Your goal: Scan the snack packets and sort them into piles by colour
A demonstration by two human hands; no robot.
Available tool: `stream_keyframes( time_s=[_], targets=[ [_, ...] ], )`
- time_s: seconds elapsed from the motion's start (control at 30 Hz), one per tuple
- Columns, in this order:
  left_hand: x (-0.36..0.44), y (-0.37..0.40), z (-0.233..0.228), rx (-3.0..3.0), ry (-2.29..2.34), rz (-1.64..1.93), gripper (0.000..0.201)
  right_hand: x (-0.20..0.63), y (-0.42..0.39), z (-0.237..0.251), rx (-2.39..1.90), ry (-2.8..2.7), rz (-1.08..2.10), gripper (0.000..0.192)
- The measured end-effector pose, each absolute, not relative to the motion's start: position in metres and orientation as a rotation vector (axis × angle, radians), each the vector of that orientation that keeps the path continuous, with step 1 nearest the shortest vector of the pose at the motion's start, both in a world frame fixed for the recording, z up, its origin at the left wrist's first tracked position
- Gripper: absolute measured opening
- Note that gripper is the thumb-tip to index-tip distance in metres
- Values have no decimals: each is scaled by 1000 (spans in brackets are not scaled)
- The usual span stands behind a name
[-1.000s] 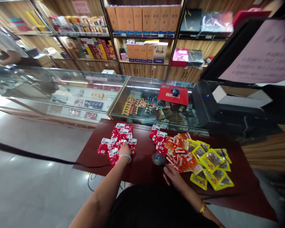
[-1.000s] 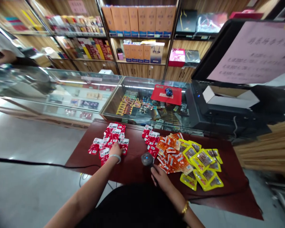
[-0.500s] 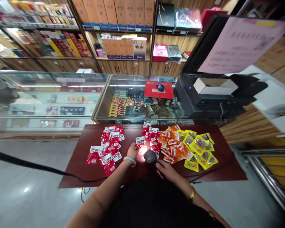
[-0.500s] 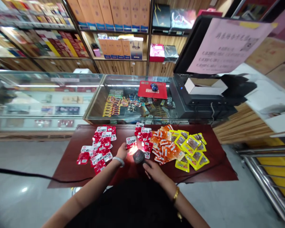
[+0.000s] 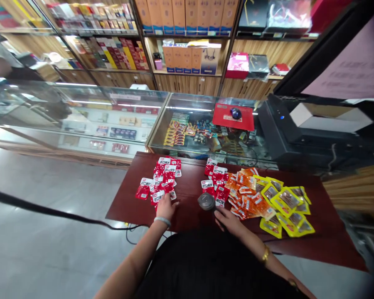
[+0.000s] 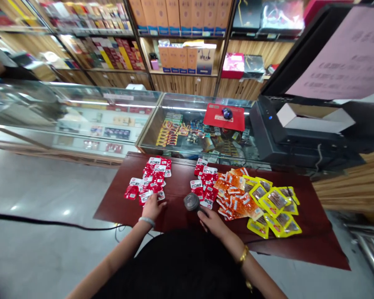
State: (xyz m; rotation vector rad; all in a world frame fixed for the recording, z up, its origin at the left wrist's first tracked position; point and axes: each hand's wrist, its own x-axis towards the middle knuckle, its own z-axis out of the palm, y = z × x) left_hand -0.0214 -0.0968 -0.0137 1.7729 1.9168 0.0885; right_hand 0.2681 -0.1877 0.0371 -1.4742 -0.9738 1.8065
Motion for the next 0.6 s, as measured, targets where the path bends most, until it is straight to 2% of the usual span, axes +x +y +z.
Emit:
stream_keyframes(
  time_s=[0.17,0.3,0.43,0.6],
  targets=[
    [-43,-95,-7,1740,2202,8,74,243,-166,34,-1397,-1031,1922,61],
    [-53,-98,1,1569,2390,-53,87,226,-154,31,-1365,-1111,1964,56],
    [-67,-120,-3,1428,2367,-201,74,217,-147,34,-1369,-1187,1970,51],
    [-80,-132,-23,1454,2148,-134,33,213,-147,40,-1379,-1268,1968,49]
  ],
)
